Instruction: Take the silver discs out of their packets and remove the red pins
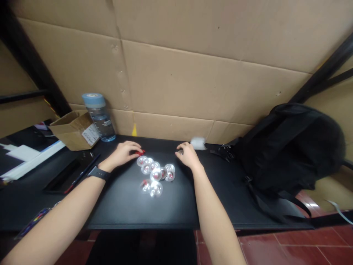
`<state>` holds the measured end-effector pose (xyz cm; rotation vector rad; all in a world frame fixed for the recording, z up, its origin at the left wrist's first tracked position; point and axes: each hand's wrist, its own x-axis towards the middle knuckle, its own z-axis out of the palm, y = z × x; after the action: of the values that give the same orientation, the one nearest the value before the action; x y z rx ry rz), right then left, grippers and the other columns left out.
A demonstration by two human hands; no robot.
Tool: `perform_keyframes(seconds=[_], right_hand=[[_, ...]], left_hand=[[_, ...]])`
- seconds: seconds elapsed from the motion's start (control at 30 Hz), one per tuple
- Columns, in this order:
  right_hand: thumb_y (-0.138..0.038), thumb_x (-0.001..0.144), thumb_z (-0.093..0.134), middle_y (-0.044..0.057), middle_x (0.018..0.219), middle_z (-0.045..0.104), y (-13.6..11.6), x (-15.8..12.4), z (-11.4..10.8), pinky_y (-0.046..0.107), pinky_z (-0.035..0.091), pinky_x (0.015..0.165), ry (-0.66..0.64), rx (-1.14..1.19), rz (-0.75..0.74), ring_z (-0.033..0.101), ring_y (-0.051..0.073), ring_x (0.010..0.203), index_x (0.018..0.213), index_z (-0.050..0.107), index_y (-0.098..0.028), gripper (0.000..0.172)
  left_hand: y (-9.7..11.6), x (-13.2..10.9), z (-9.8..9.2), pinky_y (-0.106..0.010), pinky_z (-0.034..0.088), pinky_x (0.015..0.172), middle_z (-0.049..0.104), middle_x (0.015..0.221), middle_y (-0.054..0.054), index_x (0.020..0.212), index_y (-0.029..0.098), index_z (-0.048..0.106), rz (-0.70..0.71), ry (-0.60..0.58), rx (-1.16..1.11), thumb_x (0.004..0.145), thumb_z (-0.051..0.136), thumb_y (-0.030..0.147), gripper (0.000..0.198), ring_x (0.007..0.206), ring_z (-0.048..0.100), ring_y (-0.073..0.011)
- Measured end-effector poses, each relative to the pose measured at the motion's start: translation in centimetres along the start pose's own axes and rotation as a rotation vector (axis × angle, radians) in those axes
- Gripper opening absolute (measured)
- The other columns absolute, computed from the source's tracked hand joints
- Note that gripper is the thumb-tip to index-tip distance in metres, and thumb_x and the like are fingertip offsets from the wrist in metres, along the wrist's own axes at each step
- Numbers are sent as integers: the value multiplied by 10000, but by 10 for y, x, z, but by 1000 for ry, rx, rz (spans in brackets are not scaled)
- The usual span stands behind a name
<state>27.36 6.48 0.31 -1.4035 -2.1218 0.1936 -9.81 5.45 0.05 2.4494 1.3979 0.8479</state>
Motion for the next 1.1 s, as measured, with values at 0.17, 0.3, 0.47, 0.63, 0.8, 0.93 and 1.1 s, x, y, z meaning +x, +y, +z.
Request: perform_keyframes(seconds=[0.17, 0.3, 0.47, 0.63, 0.8, 0.93, 1.1], right_hand=[[-278, 852, 727, 100, 1150, 624, -9, -1, -1, 430, 443, 1048, -13, 26, -47, 587, 263, 1118, 1054, 718, -213, 212], [-266, 858, 712, 99, 1159, 618, -12, -1, -3, 431, 441, 1060, 0, 56, -45, 584, 262, 1134, 1052, 716, -216, 200], [-268, 860, 702, 92, 1147, 620, -12, -1, -6, 441, 439, 1060, 22, 79, -41, 589, 264, 1135, 1052, 716, -225, 197], [-261, 857, 709, 91, 1143, 618, -12, -1, -6, 438, 433, 1070, 15, 83, -39, 584, 262, 1145, 1052, 714, -219, 199], [-248, 856, 706, 92, 1153, 617, -17, -1, -5, 437, 444, 1057, 10, 106, -37, 587, 257, 1130, 1052, 718, -223, 199], [-251, 854, 714, 89, 1173, 615, -25, -2, -2, 450, 445, 1052, -16, 108, -66, 574, 257, 1124, 1055, 720, -234, 201], [-248, 861, 723, 85, 1204, 610, -39, -4, 3, 470, 439, 1051, -45, 111, -113, 553, 261, 1119, 1067, 708, -248, 207]], left_hand=[[0, 1, 4, -463, 329, 1010, 705, 1233, -37, 879, 339, 809, 82, -24, 101, 885, 729, 342, 80, 1205, 549, -296], [8, 3, -2, -463, 339, 1014, 717, 1218, -52, 903, 297, 783, 71, 62, 94, 934, 668, 371, 140, 1196, 555, -290], [20, 4, -14, -395, 452, 944, 763, 1058, -54, 1064, 258, 738, 1, 207, -55, 972, 586, 382, 217, 1013, 642, -247], [20, 5, -14, -385, 478, 936, 768, 1091, -45, 1132, 277, 755, 21, 182, -20, 999, 526, 367, 280, 1001, 657, -240], [18, 4, -10, -379, 496, 938, 785, 1061, -37, 987, 255, 757, -11, 201, -62, 942, 618, 374, 188, 1024, 687, -248], [16, 3, -8, -377, 520, 909, 794, 1008, -39, 893, 244, 759, -56, 169, -108, 889, 676, 423, 198, 976, 719, -252], [13, 2, -4, -353, 539, 854, 808, 960, -29, 887, 251, 781, -105, 123, -137, 876, 683, 464, 235, 917, 742, -243]])
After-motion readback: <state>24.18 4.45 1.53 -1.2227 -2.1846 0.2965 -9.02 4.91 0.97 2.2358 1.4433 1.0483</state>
